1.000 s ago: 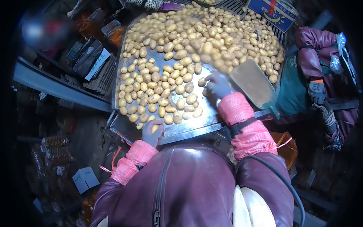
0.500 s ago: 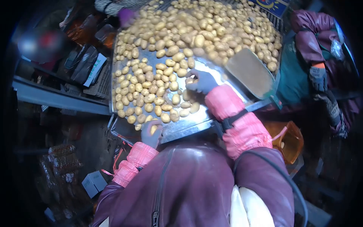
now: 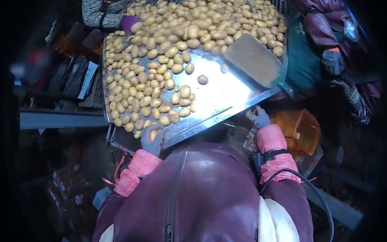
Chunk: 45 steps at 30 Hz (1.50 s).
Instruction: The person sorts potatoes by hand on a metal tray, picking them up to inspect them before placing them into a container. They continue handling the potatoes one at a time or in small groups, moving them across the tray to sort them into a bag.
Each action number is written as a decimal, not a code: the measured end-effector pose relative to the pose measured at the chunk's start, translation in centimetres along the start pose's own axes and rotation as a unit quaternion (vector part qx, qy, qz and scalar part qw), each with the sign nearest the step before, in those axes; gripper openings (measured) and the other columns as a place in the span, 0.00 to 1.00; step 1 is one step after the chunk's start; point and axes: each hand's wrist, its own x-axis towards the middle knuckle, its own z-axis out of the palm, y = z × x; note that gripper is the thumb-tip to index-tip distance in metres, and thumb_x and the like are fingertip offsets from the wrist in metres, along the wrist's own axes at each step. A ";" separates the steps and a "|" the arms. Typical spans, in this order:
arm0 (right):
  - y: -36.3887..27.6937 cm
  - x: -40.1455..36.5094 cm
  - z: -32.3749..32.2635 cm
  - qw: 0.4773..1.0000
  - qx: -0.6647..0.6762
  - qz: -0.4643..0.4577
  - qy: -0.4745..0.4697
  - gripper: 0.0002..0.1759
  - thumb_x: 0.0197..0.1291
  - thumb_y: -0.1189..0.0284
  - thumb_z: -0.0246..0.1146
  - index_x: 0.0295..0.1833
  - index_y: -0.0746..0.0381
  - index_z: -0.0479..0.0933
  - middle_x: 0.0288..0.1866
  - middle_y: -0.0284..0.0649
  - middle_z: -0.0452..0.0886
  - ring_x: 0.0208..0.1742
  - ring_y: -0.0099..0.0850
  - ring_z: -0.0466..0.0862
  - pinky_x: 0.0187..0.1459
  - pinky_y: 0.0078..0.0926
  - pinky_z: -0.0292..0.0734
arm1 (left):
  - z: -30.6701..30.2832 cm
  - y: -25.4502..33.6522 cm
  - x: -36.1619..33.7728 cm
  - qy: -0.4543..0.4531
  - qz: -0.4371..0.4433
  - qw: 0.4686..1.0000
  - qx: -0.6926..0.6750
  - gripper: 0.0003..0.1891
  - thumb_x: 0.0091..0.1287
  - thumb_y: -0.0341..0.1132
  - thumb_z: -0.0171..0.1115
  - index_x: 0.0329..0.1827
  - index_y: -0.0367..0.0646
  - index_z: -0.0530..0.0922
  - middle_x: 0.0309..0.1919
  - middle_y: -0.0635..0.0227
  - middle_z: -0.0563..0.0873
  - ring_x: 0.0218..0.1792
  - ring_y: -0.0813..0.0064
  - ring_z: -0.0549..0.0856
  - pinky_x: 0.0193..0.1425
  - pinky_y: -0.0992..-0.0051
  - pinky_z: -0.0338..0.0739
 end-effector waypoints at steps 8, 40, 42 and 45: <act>-19.4 -4.8 -1.2 0.942 0.061 -0.022 -0.330 0.14 0.60 0.64 0.67 0.42 0.65 0.83 0.29 0.31 0.82 0.25 0.21 0.77 0.28 0.20 0.72 | 0.2 0.4 -0.2 -0.002 -0.033 0.998 -0.050 0.11 0.63 0.29 0.67 0.48 0.40 0.81 0.40 0.67 0.79 0.24 0.81 0.79 0.19 0.79 0.72; -32.0 5.0 20.4 0.897 -0.270 -0.299 -0.181 0.13 0.49 0.62 0.72 0.41 0.53 0.84 0.38 0.44 0.87 0.43 0.45 0.86 0.45 0.42 0.80 | 0.1 0.1 -0.2 0.008 0.023 0.999 0.032 0.14 0.58 0.32 0.71 0.47 0.42 0.81 0.42 0.61 0.84 0.45 0.63 0.85 0.51 0.67 0.79; -30.2 6.0 18.9 0.933 -0.109 -0.298 -0.171 0.12 0.51 0.62 0.72 0.38 0.55 0.83 0.30 0.40 0.86 0.35 0.35 0.86 0.37 0.34 0.78 | 0.2 -0.2 -0.1 0.006 0.014 1.000 0.012 0.14 0.58 0.32 0.71 0.47 0.42 0.81 0.42 0.61 0.83 0.45 0.62 0.85 0.51 0.67 0.79; -31.3 3.2 12.1 0.951 0.046 -0.197 -0.233 0.10 0.55 0.64 0.71 0.37 0.59 0.82 0.26 0.37 0.84 0.30 0.27 0.84 0.31 0.24 0.75 | 0.5 -1.1 0.0 0.001 0.011 1.000 0.001 0.14 0.58 0.32 0.70 0.47 0.42 0.81 0.42 0.60 0.83 0.45 0.61 0.84 0.51 0.66 0.79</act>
